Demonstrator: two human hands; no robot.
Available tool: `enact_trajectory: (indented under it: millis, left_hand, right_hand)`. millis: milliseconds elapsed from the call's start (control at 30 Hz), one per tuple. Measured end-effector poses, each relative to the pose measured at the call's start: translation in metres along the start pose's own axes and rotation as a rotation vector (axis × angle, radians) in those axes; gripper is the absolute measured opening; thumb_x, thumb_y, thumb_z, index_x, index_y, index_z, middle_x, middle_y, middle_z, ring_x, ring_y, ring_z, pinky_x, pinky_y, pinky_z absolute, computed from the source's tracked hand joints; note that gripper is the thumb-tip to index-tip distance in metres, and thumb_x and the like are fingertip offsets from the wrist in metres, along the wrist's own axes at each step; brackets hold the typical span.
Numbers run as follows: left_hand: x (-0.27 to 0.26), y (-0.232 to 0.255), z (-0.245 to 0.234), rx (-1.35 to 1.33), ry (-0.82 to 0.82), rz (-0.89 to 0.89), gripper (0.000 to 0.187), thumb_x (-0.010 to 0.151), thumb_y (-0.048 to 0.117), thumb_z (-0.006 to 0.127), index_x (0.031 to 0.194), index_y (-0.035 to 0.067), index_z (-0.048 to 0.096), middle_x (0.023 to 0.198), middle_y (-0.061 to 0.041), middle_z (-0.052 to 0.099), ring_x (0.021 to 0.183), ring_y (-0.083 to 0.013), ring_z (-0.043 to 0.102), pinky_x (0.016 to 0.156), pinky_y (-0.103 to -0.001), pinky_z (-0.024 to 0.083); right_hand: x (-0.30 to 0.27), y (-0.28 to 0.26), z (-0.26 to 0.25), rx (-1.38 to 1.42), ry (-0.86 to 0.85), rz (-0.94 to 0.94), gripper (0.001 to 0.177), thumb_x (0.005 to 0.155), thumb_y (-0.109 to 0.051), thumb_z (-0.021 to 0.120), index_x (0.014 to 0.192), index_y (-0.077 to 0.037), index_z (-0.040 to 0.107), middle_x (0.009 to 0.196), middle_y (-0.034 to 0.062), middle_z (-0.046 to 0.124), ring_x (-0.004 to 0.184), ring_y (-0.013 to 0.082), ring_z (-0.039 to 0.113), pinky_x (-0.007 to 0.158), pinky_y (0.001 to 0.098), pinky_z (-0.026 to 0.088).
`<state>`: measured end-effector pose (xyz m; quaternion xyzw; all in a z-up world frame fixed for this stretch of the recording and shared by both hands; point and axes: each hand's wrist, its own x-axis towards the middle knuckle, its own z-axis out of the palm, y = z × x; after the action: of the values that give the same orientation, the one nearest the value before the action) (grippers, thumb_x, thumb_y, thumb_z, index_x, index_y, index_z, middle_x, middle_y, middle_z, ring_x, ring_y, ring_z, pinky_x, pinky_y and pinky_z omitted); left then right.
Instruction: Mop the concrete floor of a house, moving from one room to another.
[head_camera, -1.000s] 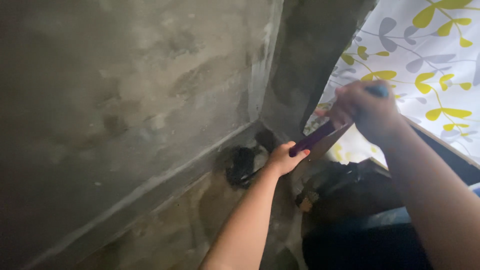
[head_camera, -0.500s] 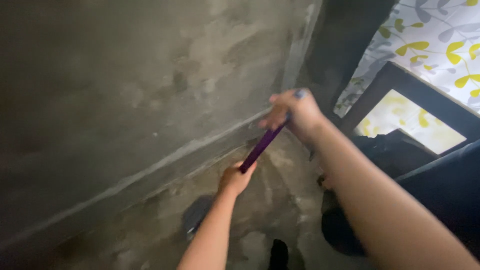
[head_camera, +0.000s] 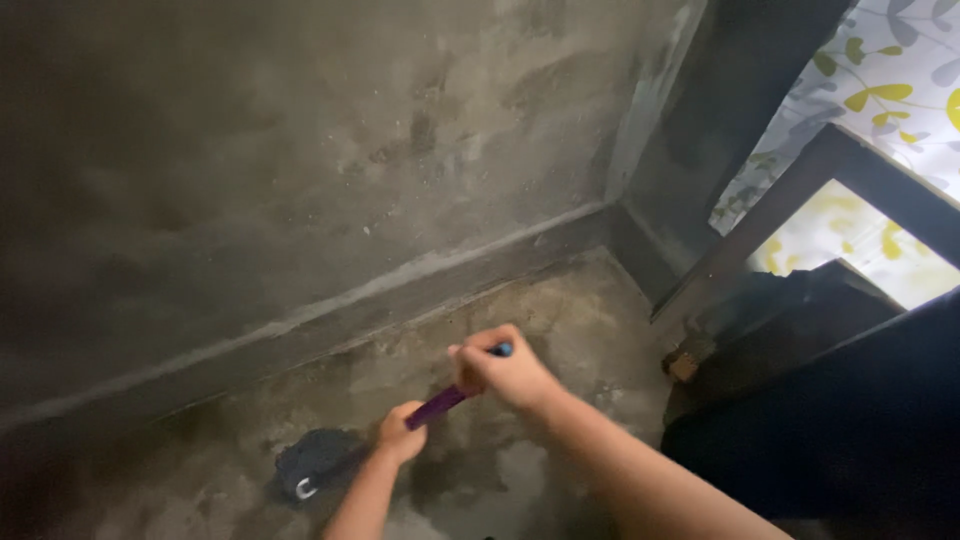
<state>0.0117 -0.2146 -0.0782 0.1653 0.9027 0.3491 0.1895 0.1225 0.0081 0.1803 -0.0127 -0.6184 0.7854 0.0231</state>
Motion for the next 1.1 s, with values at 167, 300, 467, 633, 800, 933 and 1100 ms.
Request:
enact_trajectory:
  millis: [167,300,467,633,800,933,1100]
  left_hand:
    - [-0.013,0.135,0.045,-0.100,-0.096,0.145,0.015,0.088,0.020,0.060,0.092,0.012,0.072,0.086,-0.017,0.072,0.083,-0.0359,0.071,0.075,-0.044,0.053]
    - [-0.026,0.262,0.101,-0.138,-0.195,0.312,0.021,0.090,0.023,0.057,0.102,0.014,0.071,0.091,-0.016,0.073,0.086,-0.0347,0.071,0.075,-0.045,0.052]
    - [-0.039,0.367,0.206,-0.330,-0.317,0.522,0.027,0.096,0.029,0.054,0.102,0.010,0.071,0.091,-0.015,0.074,0.088,-0.0311,0.073,0.079,-0.046,0.055]
    - [-0.033,0.426,0.269,-0.255,-0.285,0.642,0.031,0.091,0.036,0.060,0.098,0.009,0.074,0.092,-0.015,0.075,0.090,-0.0316,0.072,0.080,-0.045,0.055]
    - [-0.017,0.418,0.290,-0.157,-0.244,0.727,0.036,0.087,0.042,0.065,0.095,0.009,0.077,0.093,-0.015,0.076,0.091,-0.0321,0.072,0.080,-0.044,0.055]
    - [-0.012,0.390,0.290,-0.065,-0.222,0.781,0.040,0.083,0.048,0.070,0.092,0.009,0.079,0.094,-0.015,0.077,0.092,-0.0325,0.072,0.081,-0.043,0.055]
    - [-0.076,0.384,0.146,-0.141,-0.382,0.373,0.047,0.083,0.059,0.070,0.088,0.014,0.079,0.084,-0.008,0.076,0.082,-0.0254,0.072,0.076,-0.042,0.054]
  right_hand:
    - [-0.051,-0.069,-0.077,-0.015,-0.048,-0.023,0.039,0.098,-0.013,0.065,0.060,-0.003,0.060,0.060,0.0016,0.058,0.054,0.0117,0.049,0.053,0.0296,0.041]
    - [-0.115,-0.164,-0.117,-0.299,0.197,0.106,0.035,0.092,-0.021,0.071,0.062,-0.003,0.063,0.061,0.0041,0.059,0.053,0.0138,0.053,0.051,0.0306,0.042]
    - [-0.193,-0.196,-0.184,-0.448,0.312,0.121,0.024,0.086,-0.019,0.070,0.072,0.000,0.077,0.060,0.0085,0.067,0.052,0.0178,0.061,0.048,0.0344,0.050]
    - [-0.218,-0.194,-0.175,-0.997,0.102,0.324,0.029,0.096,-0.026,0.059,0.093,-0.010,0.082,0.078,0.0046,0.082,0.070,0.0128,0.077,0.068,0.0277,0.060]
    - [-0.242,-0.146,-0.221,-0.949,0.187,-0.019,0.027,0.090,-0.027,0.064,0.093,-0.004,0.079,0.084,0.0109,0.082,0.072,0.0175,0.080,0.068,0.0316,0.062]
    - [-0.236,-0.191,-0.217,-0.907,0.390,0.158,0.045,0.104,-0.034,0.054,0.079,-0.005,0.078,0.076,0.0142,0.075,0.069,0.0227,0.070,0.069,0.0378,0.061]
    - [-0.202,-0.196,-0.204,-0.463,0.264,-0.159,0.043,0.106,-0.029,0.060,0.069,-0.007,0.060,0.068,0.0129,0.060,0.064,0.0245,0.065,0.079,0.0440,0.062]
